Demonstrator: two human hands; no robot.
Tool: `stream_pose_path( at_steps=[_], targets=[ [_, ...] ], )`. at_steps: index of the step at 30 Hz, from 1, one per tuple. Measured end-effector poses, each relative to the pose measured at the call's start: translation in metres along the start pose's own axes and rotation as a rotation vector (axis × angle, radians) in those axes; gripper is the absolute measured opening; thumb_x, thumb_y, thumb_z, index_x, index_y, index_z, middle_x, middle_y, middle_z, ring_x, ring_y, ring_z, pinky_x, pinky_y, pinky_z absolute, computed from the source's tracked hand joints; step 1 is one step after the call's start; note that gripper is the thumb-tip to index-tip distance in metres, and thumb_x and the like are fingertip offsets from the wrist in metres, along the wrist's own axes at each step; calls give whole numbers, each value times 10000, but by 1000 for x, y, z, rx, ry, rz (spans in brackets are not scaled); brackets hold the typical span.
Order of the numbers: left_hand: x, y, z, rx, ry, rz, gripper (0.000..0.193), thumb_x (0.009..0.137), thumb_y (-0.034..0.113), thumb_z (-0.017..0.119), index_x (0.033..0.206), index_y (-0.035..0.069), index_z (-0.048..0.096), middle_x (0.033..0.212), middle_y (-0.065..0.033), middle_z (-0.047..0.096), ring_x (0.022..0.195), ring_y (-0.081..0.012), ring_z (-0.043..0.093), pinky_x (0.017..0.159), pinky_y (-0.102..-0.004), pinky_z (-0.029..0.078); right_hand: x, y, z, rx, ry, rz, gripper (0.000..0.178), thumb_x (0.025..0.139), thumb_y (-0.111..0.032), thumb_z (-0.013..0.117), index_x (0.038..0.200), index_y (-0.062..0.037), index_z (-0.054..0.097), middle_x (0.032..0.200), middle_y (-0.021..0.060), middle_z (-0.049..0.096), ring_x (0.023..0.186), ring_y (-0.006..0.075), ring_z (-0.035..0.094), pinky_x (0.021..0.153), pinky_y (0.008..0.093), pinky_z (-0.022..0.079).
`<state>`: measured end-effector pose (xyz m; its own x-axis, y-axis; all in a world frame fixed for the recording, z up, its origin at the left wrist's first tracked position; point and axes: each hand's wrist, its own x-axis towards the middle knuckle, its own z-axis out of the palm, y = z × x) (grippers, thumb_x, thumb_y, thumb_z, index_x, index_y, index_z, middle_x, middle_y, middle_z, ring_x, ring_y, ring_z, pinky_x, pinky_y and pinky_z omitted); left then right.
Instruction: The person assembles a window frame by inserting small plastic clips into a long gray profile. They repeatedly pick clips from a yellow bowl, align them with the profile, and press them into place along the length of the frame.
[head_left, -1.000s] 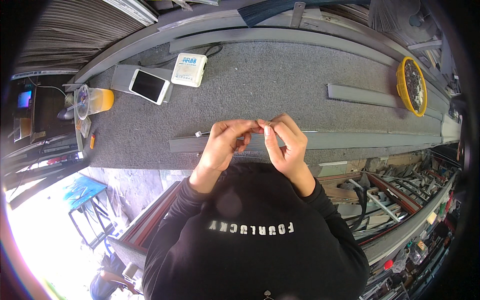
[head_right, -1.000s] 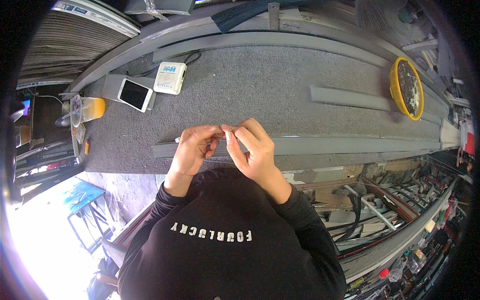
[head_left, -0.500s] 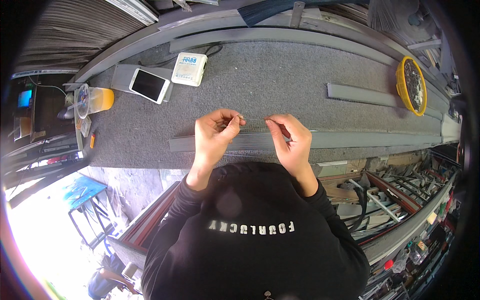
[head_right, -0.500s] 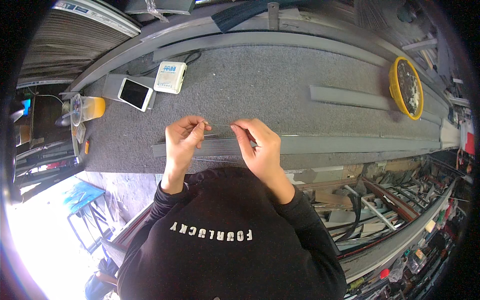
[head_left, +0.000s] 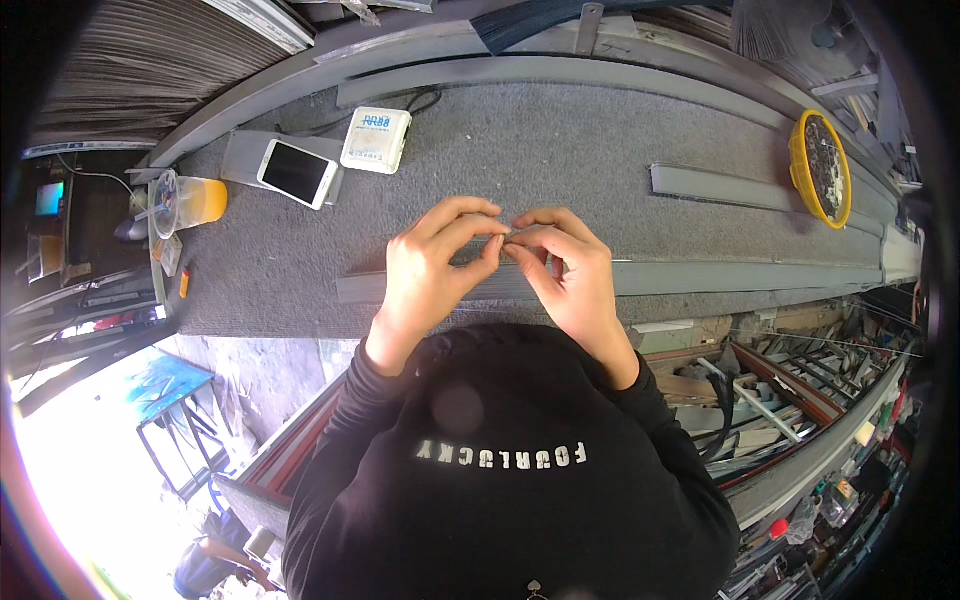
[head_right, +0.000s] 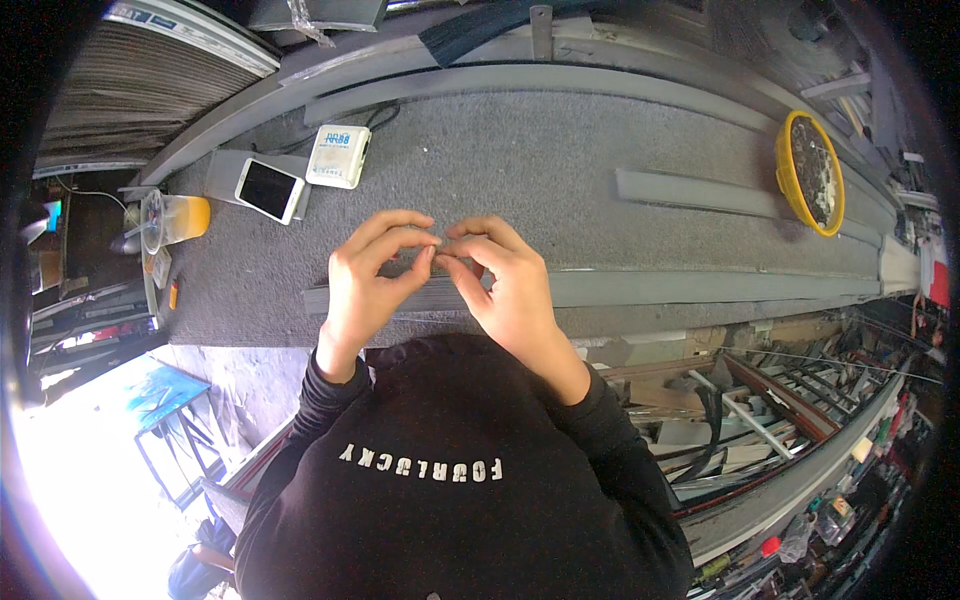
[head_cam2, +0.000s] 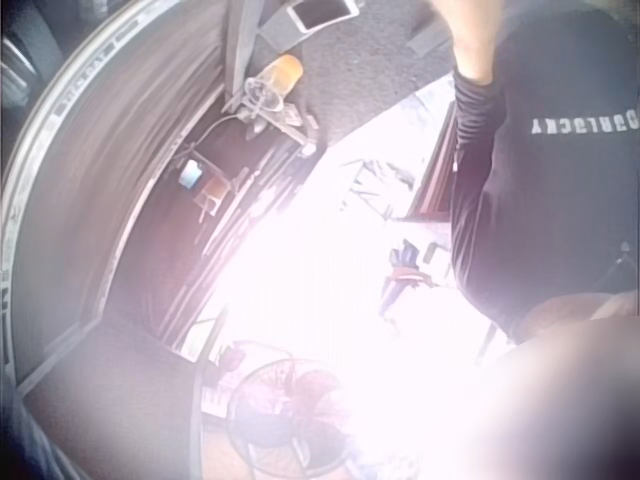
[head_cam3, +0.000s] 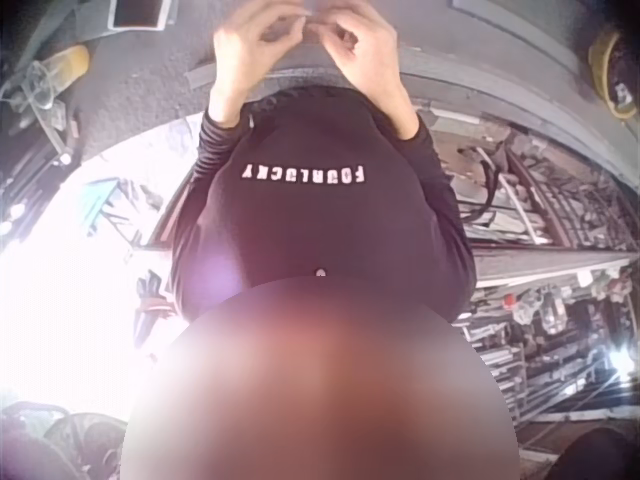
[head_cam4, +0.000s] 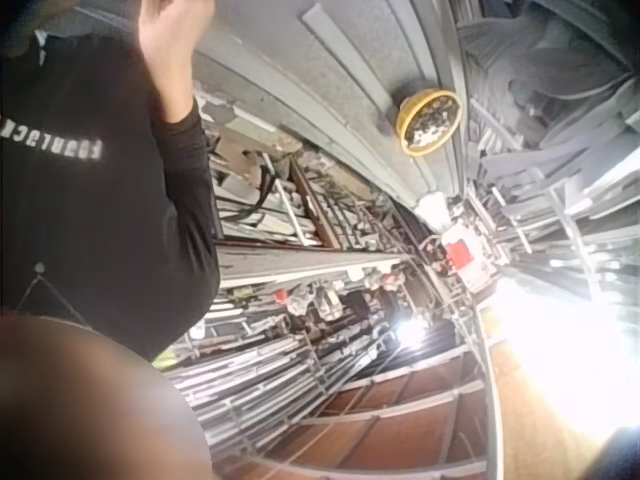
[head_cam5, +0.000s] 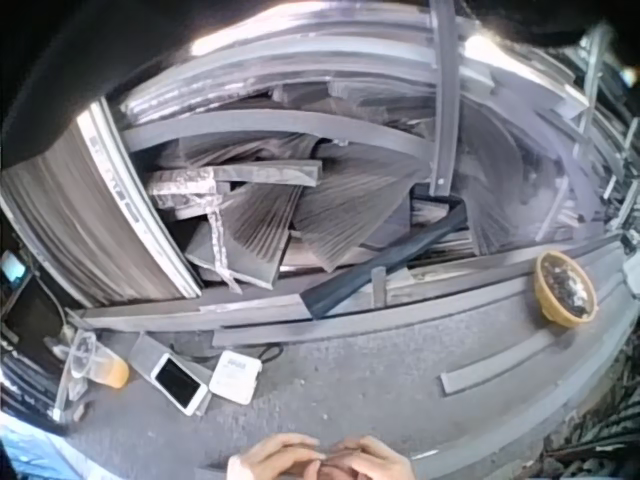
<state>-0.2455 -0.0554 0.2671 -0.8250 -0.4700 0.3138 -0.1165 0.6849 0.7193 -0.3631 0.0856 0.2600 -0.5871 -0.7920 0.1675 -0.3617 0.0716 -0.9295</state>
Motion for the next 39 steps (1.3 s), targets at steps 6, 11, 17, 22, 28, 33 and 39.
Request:
stream_pose_path(
  at_steps=[6, 11, 17, 22, 28, 33, 39],
  targets=[
    [-7, 5, 23, -275, 87, -25, 489, 734, -7, 787, 1194, 93, 657, 1093, -79, 693, 842, -171, 688, 666, -287, 551, -1, 9, 5, 717, 22, 306, 106, 877, -75, 729, 953, 0, 724, 921, 22, 657, 743, 59, 562, 595, 228, 421],
    [-6, -6, 19, -16, 218, 342, 234, 620, 137, 802, 852, 166, 806, 1050, -16, 691, 825, -183, 650, 659, -294, 543, -2, 12, 2, 1138, -230, 565, 175, 976, -154, 556, 960, -14, 659, 835, 1, 604, 752, 63, 541, 579, 214, 385],
    [-1, -1, -8, 153, 26, 465, 221, 616, 210, 777, 837, 194, 794, 1008, 15, 695, 869, -198, 626, 692, -320, 537, -5, 6, -10, 1177, -429, 724, 132, 993, -139, 451, 918, -49, 512, 659, 8, 530, 503, 66, 449, 441, 219, 318],
    [0, -5, -16, -152, -242, 189, 115, 757, 201, 740, 832, 118, 767, 1159, -69, 638, 969, -227, 606, 807, -345, 520, -7, 7, -12, 1086, -406, 704, 99, 1000, -118, 487, 925, -54, 494, 640, -27, 475, 504, 44, 394, 449, 213, 290],
    [-17, -10, 6, -1105, -235, -541, 224, 969, 170, 612, 1004, -24, 718, 1338, -116, 532, 1081, -185, 550, 940, -354, 464, -12, 0, -2, 657, -189, 363, 114, 979, -122, 614, 915, -44, 562, 699, -50, 483, 618, 23, 412, 527, 198, 287],
    [-21, -9, 13, -912, -266, -381, 166, 894, 174, 711, 982, 38, 748, 1333, -124, 537, 1088, -190, 559, 932, -372, 480, -11, -1, -16, 499, -286, 397, 125, 958, -108, 644, 872, -32, 594, 729, -67, 502, 662, 10, 412, 567, 203, 315],
    [-9, -17, 9, -638, -319, -161, 128, 774, 121, 801, 853, 56, 724, 1304, -118, 563, 1058, -210, 578, 895, -373, 496, -5, 10, -24, 626, -493, 474, 93, 933, -99, 676, 903, -14, 653, 736, -89, 482, 662, 8, 402, 573, 205, 317]
  ],
)
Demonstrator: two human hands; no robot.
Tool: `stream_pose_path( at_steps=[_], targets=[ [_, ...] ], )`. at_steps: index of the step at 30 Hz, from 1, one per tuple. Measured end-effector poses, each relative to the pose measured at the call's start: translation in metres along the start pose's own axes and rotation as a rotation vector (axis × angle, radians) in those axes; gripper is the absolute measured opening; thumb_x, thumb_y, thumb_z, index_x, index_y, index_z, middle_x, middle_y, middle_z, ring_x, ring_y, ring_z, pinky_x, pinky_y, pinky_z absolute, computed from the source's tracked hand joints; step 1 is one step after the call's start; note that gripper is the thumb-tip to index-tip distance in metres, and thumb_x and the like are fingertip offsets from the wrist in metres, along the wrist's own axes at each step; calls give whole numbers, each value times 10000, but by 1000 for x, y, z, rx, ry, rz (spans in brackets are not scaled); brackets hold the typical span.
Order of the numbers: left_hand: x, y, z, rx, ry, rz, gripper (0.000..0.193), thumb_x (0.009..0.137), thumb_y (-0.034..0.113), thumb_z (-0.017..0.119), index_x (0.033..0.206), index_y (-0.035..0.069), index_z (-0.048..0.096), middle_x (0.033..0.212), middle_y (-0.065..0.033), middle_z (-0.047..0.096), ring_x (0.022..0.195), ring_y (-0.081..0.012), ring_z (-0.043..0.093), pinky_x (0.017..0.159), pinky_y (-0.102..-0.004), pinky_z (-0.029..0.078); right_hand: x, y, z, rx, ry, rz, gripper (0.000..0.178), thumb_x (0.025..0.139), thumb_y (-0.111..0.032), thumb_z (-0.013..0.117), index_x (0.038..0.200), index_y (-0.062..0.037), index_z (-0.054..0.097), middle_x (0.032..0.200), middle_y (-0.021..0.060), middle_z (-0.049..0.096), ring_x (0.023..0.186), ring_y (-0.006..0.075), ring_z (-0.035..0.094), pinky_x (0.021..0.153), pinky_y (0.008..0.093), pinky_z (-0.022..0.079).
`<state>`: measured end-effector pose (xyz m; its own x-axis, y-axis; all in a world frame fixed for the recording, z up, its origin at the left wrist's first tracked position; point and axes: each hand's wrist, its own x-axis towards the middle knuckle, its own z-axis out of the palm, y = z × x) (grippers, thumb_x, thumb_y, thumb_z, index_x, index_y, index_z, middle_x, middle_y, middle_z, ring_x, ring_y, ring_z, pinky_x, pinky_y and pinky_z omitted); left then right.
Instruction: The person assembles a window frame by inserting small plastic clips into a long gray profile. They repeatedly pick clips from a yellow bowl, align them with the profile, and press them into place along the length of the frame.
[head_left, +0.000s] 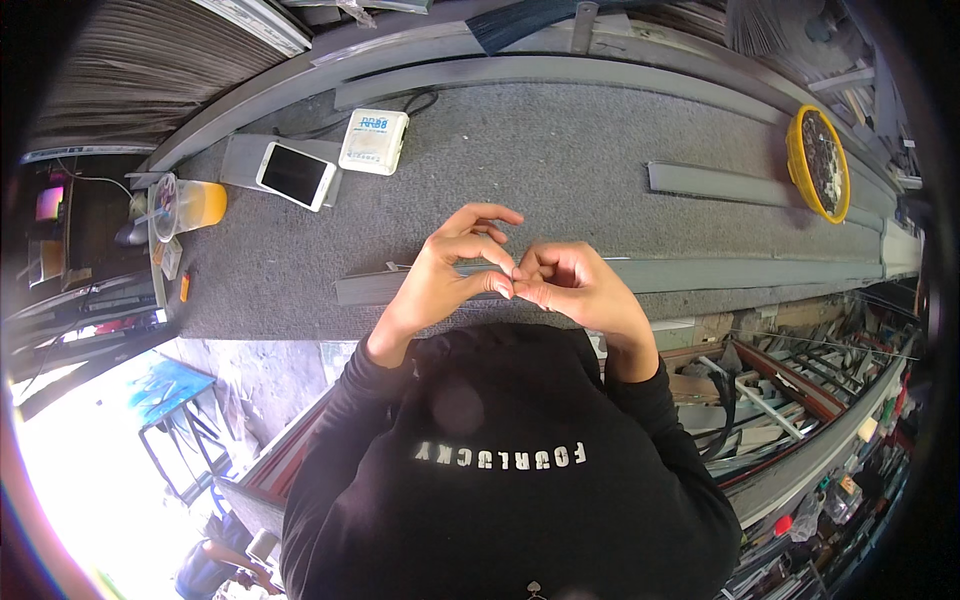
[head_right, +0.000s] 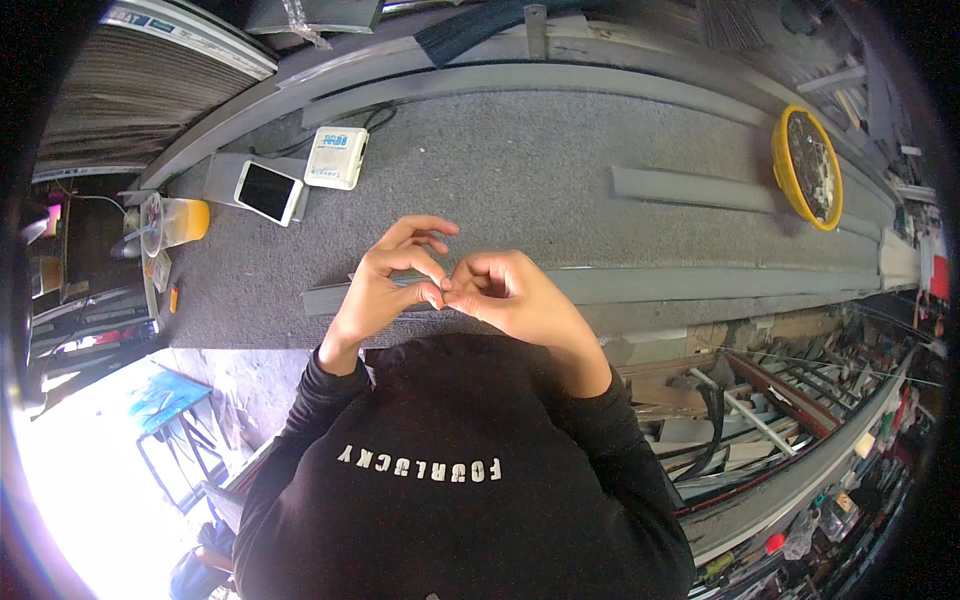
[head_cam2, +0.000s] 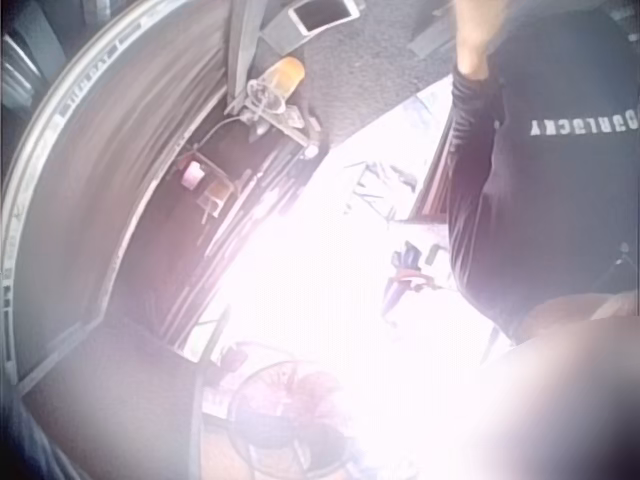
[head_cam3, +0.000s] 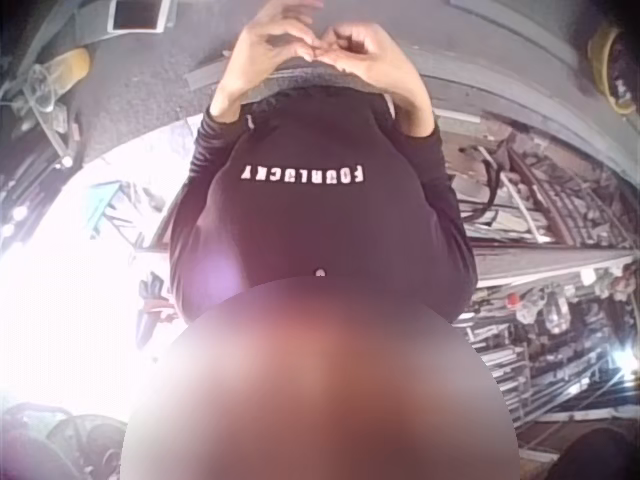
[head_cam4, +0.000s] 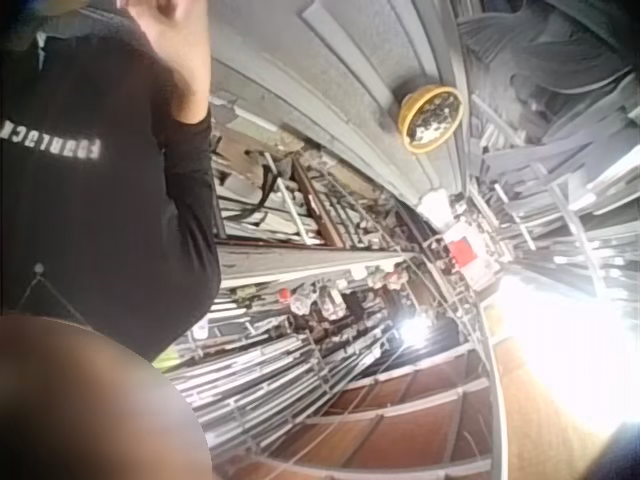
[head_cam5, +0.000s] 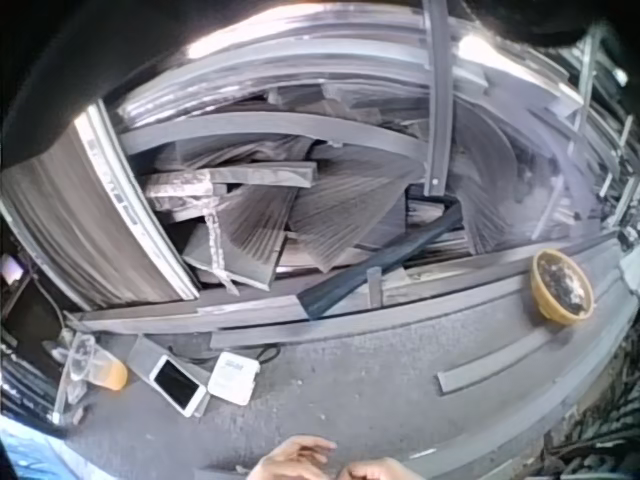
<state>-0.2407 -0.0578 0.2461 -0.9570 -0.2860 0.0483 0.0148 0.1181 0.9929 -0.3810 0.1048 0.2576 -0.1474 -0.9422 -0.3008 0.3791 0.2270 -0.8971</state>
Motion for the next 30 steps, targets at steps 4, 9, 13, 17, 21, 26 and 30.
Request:
stream_pose_path(
  at_steps=[4, 9, 13, 17, 21, 26, 30],
  targets=[
    [0, -2, 3, 144, 76, 48, 176, 784, 145, 798, 769, 42, 657, 1249, -101, 577, 1048, -211, 576, 890, -361, 488, 0, 1, 0, 79, 42, 2, 106, 917, -107, 705, 915, -5, 679, 708, -103, 462, 641, 6, 373, 563, 207, 294],
    [-2, -7, 12, -3, 203, 34, 286, 867, 272, 749, 803, 24, 621, 1130, -81, 555, 1019, -185, 559, 896, -334, 460, -1, -4, 9, 26, 228, -51, 124, 912, -117, 717, 927, 6, 717, 658, -113, 440, 619, 2, 350, 553, 209, 284],
    [-4, -12, 17, -109, 248, 12, 324, 938, 315, 679, 864, 10, 601, 1108, -74, 523, 984, -166, 544, 889, -324, 443, -3, -5, 17, 75, 307, -65, 148, 910, -120, 722, 974, 11, 745, 677, -91, 541, 631, 0, 404, 559, 195, 307],
    [-6, -16, 18, -65, 319, -11, 264, 960, 259, 638, 891, 5, 608, 1102, -69, 509, 979, -164, 532, 879, -323, 441, -2, -2, 20, 7, 355, -129, 149, 908, -126, 717, 970, 3, 759, 633, -85, 518, 573, 8, 364, 515, 216, 245],
    [-8, -14, 28, -21, 441, 14, 131, 951, 108, 626, 889, -7, 624, 1081, -71, 507, 946, -163, 507, 859, -309, 444, -2, 2, 25, 10, 364, -190, 153, 910, -114, 711, 973, 19, 755, 698, -35, 627, 603, 11, 420, 534, 204, 295],
    [-3, -4, 29, 36, 490, 14, 66, 916, 52, 635, 880, -1, 626, 1104, -78, 485, 937, -179, 515, 843, -313, 456, -5, 1, 24, -12, 360, -120, 157, 914, -105, 704, 994, 22, 748, 780, 6, 684, 672, 46, 505, 605, 215, 397],
    [0, 10, 7, 377, 362, 56, 47, 842, 31, 701, 857, 28, 656, 1125, -89, 488, 954, -221, 545, 833, -337, 474, 1, -3, 26, -467, 510, -275, 159, 900, -115, 710, 1013, -9, 745, 865, 41, 676, 772, 123, 587, 698, 261, 458]
  ],
)
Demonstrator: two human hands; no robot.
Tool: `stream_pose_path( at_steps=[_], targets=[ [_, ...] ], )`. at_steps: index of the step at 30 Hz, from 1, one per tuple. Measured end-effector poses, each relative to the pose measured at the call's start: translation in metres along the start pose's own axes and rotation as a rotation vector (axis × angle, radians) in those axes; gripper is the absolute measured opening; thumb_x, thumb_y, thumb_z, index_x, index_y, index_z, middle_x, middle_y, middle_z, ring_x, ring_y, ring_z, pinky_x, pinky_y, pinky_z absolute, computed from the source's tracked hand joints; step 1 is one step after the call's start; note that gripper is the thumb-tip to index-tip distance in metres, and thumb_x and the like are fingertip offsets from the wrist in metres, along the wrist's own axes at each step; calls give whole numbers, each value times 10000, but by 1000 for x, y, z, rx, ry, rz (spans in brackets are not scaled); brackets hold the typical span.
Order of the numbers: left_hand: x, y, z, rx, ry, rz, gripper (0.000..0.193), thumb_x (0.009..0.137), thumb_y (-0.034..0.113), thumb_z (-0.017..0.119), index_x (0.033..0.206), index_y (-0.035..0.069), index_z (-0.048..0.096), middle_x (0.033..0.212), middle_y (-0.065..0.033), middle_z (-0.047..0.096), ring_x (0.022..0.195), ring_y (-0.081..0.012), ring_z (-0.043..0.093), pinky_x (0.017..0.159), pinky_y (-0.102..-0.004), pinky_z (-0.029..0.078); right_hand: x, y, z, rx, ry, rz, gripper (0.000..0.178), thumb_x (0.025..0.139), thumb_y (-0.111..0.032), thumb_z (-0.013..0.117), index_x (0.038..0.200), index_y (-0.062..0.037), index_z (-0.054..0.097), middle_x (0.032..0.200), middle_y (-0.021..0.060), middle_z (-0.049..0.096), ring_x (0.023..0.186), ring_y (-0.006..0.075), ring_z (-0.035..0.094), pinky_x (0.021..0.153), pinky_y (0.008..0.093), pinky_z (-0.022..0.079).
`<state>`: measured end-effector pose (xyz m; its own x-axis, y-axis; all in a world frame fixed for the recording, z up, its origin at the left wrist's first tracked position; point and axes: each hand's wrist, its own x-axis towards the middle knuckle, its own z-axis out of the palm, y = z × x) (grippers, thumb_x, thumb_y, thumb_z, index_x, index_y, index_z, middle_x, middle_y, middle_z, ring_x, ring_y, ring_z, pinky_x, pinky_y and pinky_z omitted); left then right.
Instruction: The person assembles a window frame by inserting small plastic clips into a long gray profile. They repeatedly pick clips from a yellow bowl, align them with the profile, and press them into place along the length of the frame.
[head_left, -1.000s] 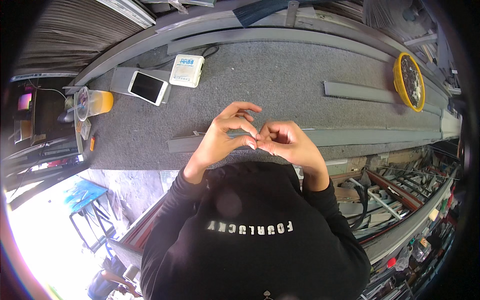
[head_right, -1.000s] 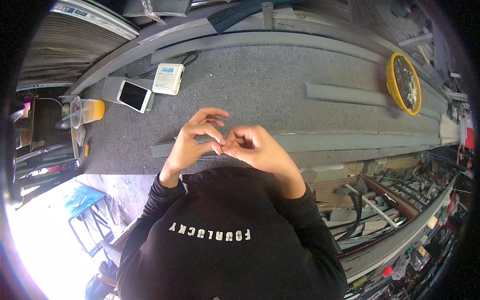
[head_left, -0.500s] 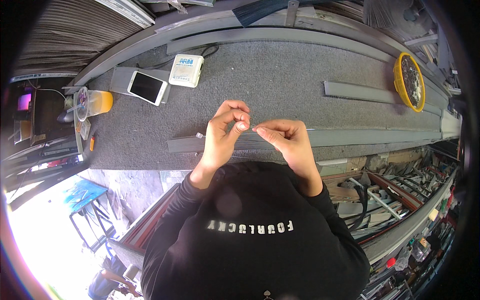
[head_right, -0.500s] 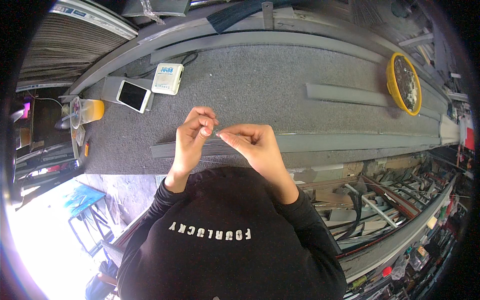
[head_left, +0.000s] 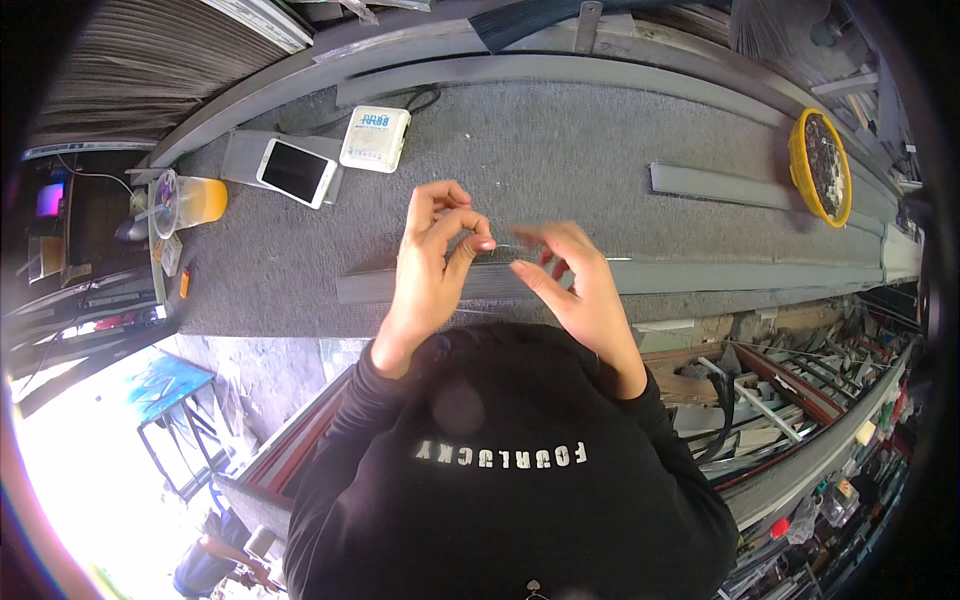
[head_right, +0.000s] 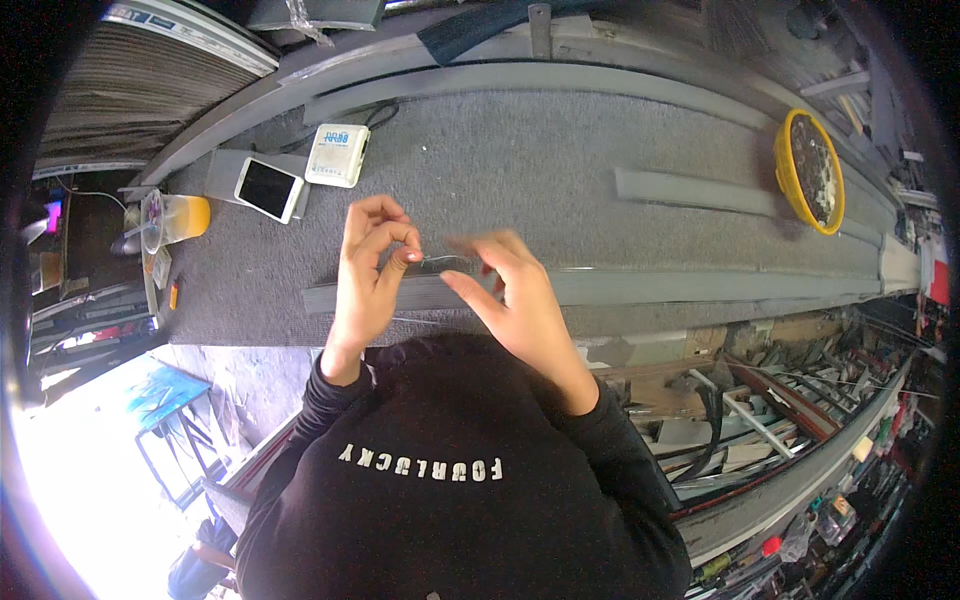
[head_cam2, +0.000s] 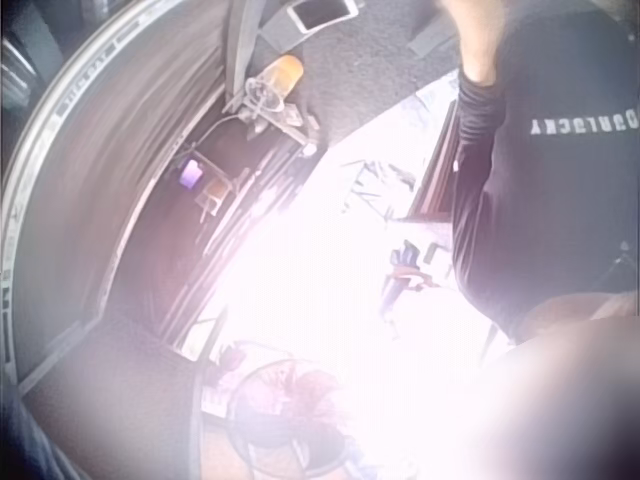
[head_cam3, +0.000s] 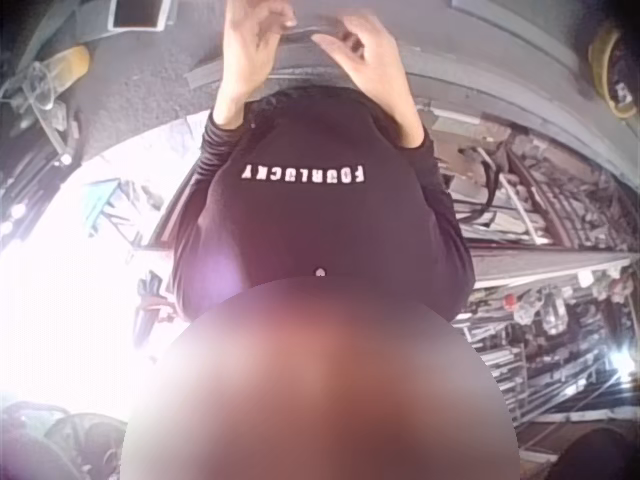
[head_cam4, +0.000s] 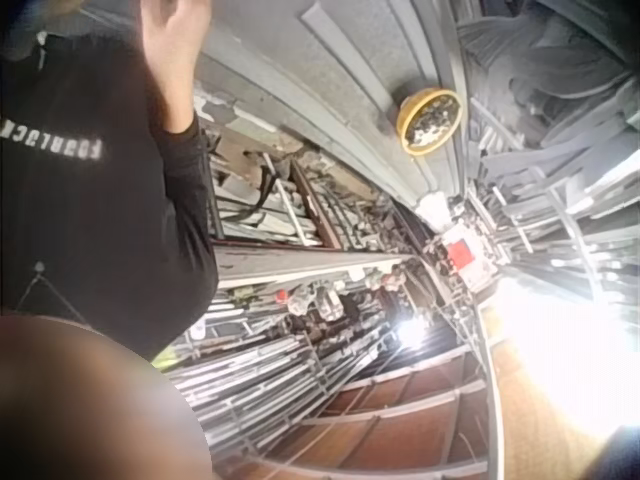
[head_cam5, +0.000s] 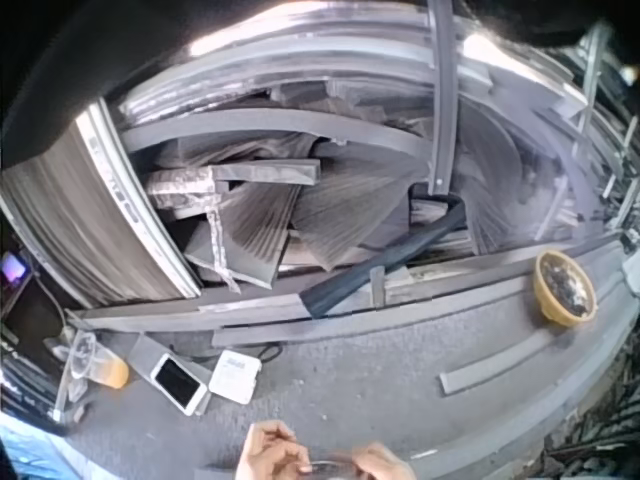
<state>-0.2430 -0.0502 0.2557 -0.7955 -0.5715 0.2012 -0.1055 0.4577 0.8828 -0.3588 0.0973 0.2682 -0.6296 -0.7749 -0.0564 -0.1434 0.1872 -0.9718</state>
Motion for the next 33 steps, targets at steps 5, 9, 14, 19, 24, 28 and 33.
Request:
stream_pose_path(
  at_steps=[5, 9, 14, 19, 24, 28, 33],
  targets=[
    [4, 10, -7, 122, -101, 37, 49, 795, -10, 685, 820, 24, 660, 1163, -99, 523, 1041, -234, 565, 905, -368, 455, 7, -1, 5, -49, 34, -176, 161, 847, -101, 738, 984, -15, 733, 940, 92, 663, 862, 219, 615, 744, 314, 468],
    [4, 9, -4, -106, -73, -100, 104, 810, -13, 700, 902, 29, 677, 1173, -83, 569, 998, -218, 615, 829, -330, 503, 10, 5, 2, 55, -39, -152, 134, 849, -74, 731, 967, -10, 733, 940, 84, 670, 853, 175, 612, 732, 288, 458],
    [-6, 2, 15, -104, 92, 90, 271, 770, -10, 771, 1025, 51, 703, 1165, -92, 609, 922, -194, 653, 742, -306, 551, 9, 13, 5, 594, -53, 173, 120, 894, -96, 681, 949, 1, 725, 887, 47, 665, 809, 122, 589, 685, 255, 425],
    [-4, -1, -3, 299, 48, 622, 273, 653, 158, 833, 920, 201, 802, 1104, -63, 641, 945, -226, 635, 741, -341, 549, 8, 14, 0, 997, -317, 520, 167, 968, -150, 530, 933, -2, 601, 776, 57, 598, 583, 93, 518, 502, 230, 361],
    [2, -2, -25, 309, -242, 426, 128, 715, 214, 782, 822, 145, 769, 1193, -80, 613, 1051, -262, 593, 850, -380, 513, 5, 10, -9, 824, -407, 523, 169, 1015, -191, 502, 902, -66, 510, 631, -21, 469, 467, 56, 339, 420, 234, 238],
    [-6, -10, -12, -535, -364, -100, 279, 993, 271, 564, 971, 47, 729, 1379, -110, 462, 1125, -208, 539, 1005, -396, 394, 4, 9, 2, 813, -344, 365, 161, 1007, -173, 553, 891, -62, 533, 673, -36, 468, 541, 50, 370, 488, 221, 280],
    [-21, -16, 13, -1012, -165, -341, 239, 997, 153, 580, 1163, 38, 707, 1377, -83, 464, 1184, -190, 501, 967, -351, 445, 0, 6, 7, 583, -192, 180, 164, 995, -146, 583, 864, -52, 558, 708, -43, 483, 630, 44, 427, 571, 210, 322]
  ],
)
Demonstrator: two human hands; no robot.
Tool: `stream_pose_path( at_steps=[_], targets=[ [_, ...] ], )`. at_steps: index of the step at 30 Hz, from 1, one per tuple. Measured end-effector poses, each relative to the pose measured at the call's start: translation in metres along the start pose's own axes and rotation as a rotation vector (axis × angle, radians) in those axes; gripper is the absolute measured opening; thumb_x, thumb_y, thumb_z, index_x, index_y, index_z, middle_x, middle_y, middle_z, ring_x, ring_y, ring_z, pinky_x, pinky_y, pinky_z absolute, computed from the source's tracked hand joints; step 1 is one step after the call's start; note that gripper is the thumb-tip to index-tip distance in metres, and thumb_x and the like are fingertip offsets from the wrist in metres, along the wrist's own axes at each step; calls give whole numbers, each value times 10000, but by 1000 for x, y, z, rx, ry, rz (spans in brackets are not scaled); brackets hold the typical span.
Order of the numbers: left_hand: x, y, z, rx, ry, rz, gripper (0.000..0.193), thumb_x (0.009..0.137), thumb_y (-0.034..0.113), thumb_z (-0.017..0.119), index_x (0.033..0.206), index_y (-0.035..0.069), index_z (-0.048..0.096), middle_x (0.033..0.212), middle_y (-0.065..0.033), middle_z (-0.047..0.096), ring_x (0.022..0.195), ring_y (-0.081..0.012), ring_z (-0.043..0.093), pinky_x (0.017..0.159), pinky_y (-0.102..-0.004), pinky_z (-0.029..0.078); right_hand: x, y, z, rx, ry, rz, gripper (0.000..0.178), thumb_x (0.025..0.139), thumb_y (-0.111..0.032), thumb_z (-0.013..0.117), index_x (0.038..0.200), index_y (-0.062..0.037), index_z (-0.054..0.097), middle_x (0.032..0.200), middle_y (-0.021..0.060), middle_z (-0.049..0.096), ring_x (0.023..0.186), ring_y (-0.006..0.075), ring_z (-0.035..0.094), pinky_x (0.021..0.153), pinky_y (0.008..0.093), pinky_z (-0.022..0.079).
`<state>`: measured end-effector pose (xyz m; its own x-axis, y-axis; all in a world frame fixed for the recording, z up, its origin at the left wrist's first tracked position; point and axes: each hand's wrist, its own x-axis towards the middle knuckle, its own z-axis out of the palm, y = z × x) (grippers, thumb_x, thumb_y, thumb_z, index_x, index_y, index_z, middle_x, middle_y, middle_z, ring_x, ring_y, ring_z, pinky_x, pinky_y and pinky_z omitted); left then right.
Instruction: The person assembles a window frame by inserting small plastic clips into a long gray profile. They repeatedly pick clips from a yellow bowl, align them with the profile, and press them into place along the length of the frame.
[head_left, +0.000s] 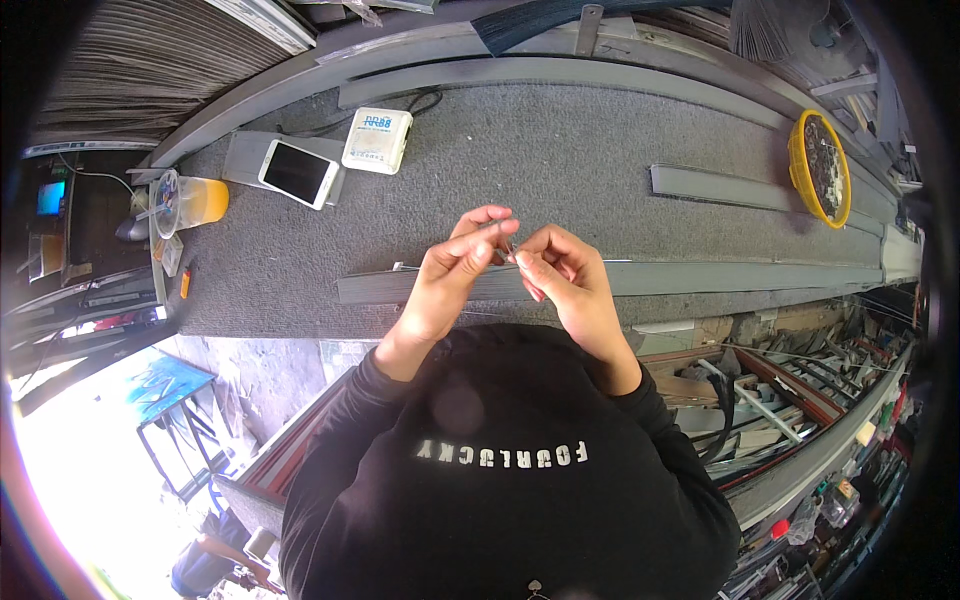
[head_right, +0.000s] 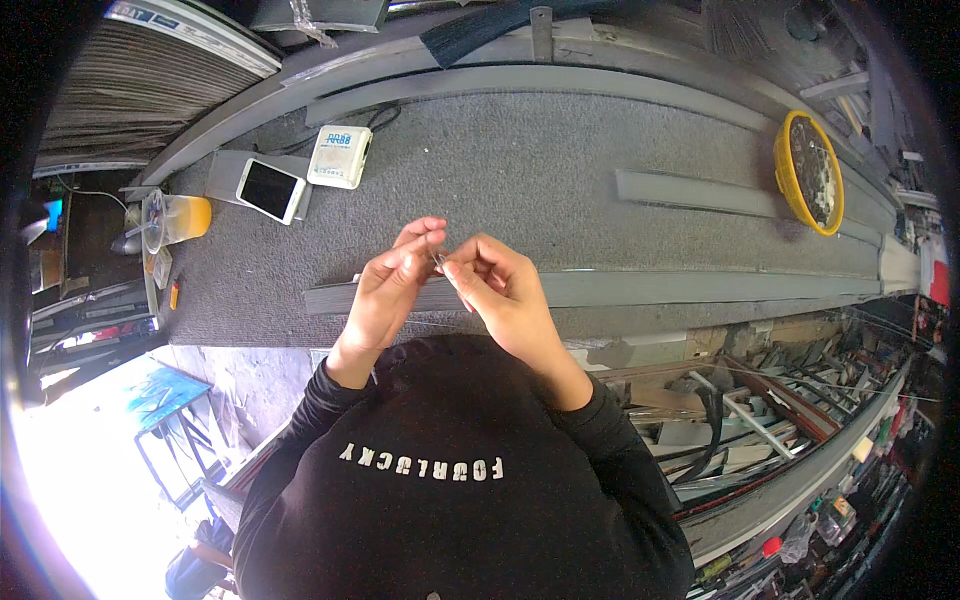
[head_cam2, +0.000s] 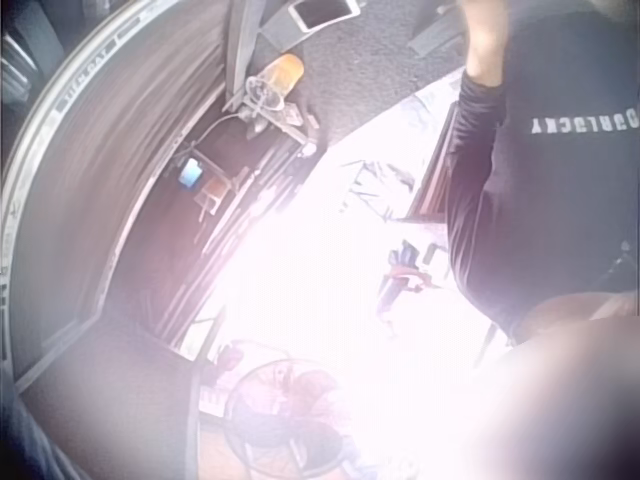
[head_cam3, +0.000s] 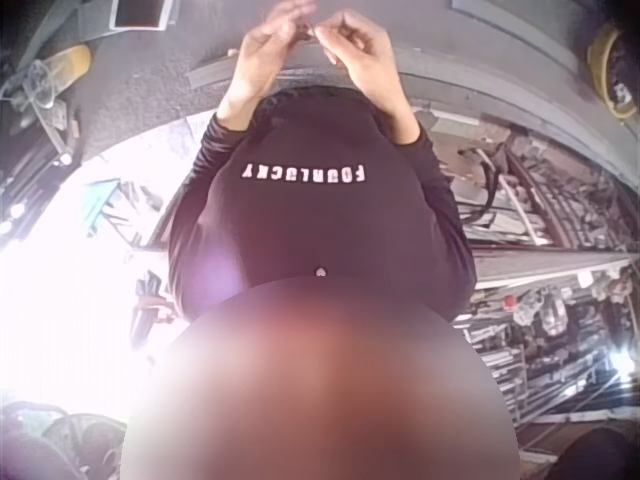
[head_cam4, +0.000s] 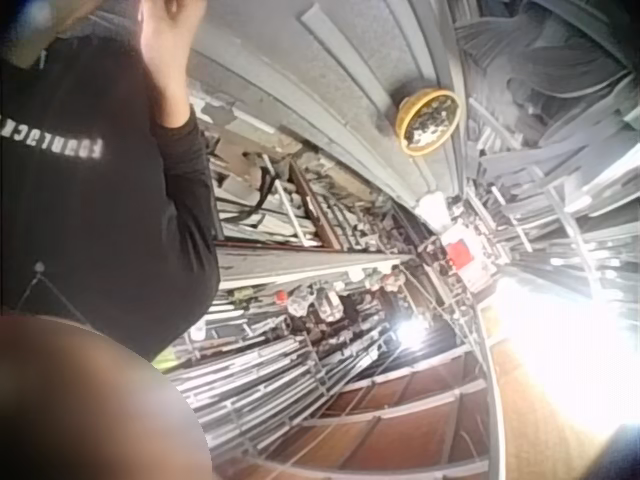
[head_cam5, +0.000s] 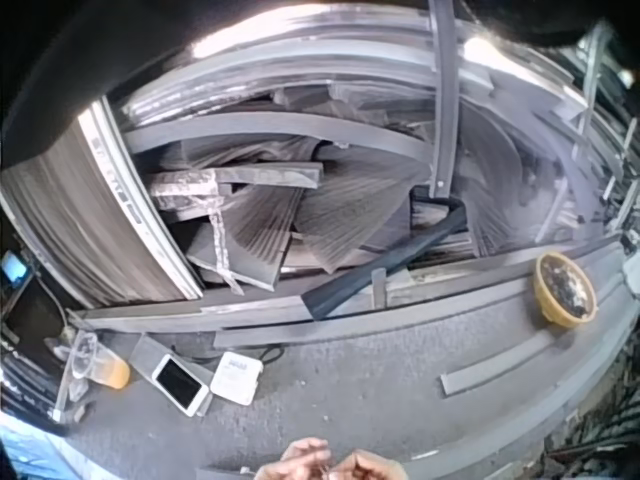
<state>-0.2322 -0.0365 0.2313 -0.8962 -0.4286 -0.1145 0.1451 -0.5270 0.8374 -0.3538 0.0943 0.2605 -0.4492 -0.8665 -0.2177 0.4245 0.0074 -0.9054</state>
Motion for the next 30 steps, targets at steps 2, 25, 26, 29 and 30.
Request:
stream_pose_path(
  at_steps=[2, 25, 26, 29, 30],
  targets=[
    [2, -1, -1, 385, -19, 155, 241, 967, 108, 622, 1185, 46, 705, 1362, -79, 479, 1167, -185, 514, 949, -340, 464, -1, -2, -3, -17, -11, 18, 163, 994, -139, 583, 859, -48, 563, 707, -46, 481, 639, 43, 435, 576, 209, 324],
    [-2, 7, -17, 680, 393, 379, 131, 928, 77, 672, 840, -5, 622, 1086, -68, 478, 996, -157, 530, 864, -311, 470, -6, 0, -3, -136, 50, 71, 101, 945, -101, 663, 952, -2, 684, 691, -82, 470, 625, 16, 381, 564, 196, 301],
    [-3, 5, -16, 733, 422, 411, 135, 929, 77, 671, 835, -3, 616, 1087, -66, 467, 996, -156, 529, 864, -308, 468, -7, 0, -1, -141, 64, 90, 98, 943, -98, 664, 950, -2, 684, 691, -81, 470, 627, 15, 381, 570, 195, 304],
    [-7, -2, -18, 665, 480, 465, 144, 932, 87, 670, 832, 5, 608, 1085, -66, 439, 990, -160, 524, 859, -300, 462, -11, 6, 9, -61, 57, 76, 91, 940, -95, 667, 955, -7, 685, 708, -79, 483, 638, 8, 376, 599, 193, 313],
    [-8, -1, -23, 656, 465, 452, 144, 934, 91, 670, 833, 8, 610, 1087, -66, 438, 995, -157, 520, 859, -299, 461, -12, 10, 11, -89, 65, 90, 99, 936, -101, 671, 957, -5, 684, 712, -64, 511, 645, 32, 424, 607, 209, 344]
  ],
)
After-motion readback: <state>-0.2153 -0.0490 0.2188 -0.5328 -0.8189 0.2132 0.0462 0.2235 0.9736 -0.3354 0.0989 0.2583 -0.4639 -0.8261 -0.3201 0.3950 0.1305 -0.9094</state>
